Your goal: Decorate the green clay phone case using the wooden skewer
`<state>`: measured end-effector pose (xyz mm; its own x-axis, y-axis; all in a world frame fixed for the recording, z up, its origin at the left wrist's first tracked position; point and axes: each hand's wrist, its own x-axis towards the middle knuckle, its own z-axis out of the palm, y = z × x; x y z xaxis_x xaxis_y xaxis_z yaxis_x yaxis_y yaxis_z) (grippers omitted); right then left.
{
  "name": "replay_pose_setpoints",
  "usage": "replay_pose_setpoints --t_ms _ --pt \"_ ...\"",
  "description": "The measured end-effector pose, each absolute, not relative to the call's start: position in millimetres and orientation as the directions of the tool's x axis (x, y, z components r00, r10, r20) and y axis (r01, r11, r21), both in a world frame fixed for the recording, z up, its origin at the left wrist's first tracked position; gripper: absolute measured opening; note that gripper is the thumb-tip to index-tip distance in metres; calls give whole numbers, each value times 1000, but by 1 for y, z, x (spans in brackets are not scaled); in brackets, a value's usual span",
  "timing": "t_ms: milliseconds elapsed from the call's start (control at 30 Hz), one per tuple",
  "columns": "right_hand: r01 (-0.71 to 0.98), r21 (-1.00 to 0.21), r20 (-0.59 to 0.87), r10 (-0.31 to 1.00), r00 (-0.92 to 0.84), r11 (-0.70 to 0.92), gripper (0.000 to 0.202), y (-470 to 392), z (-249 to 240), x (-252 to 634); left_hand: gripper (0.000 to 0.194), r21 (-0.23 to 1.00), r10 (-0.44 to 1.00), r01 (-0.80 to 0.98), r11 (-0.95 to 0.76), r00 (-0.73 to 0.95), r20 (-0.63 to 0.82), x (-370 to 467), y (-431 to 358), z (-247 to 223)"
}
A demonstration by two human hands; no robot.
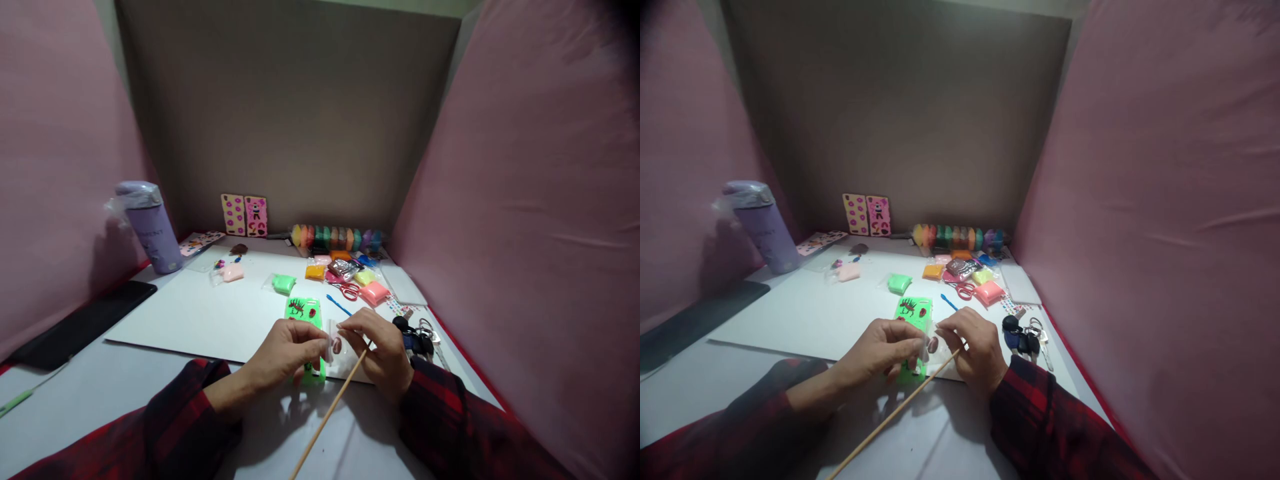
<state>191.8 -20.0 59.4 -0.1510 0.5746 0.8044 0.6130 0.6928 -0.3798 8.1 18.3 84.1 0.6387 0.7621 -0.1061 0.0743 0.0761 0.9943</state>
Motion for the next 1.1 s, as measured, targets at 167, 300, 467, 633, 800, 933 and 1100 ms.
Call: replay_pose_setpoints --t_ms 167,300,467,633,800,933,1100 --pt "632 -386 808 577 -119 672 9 -20 59 193 26 993 767 108 46 633 -104 7 18 86" --pt "640 -383 808 577 -117 666 9 -19 59 194 27 993 763 116 27 640 -95 6 18 87" --pt "643 -377 806 578 -127 667 9 -20 59 193 26 992 763 128 11 640 -92 7 19 84" --pt "639 -364 809 570 -145 678 10 -20 60 191 19 995 774 99 30 627 -86 9 18 84" --pt "682 -378 834 550 -42 626 17 -26 63 189 18 997 802 72 -4 596 -40 9 14 86" --pt "701 -409 864 496 90 584 17 -34 63 184 21 974 868 105 -198 480 125 11 13 84" --pt "666 -356 845 530 -70 655 16 -35 57 177 17 794 784 187 -579 397 478 20 12 78"
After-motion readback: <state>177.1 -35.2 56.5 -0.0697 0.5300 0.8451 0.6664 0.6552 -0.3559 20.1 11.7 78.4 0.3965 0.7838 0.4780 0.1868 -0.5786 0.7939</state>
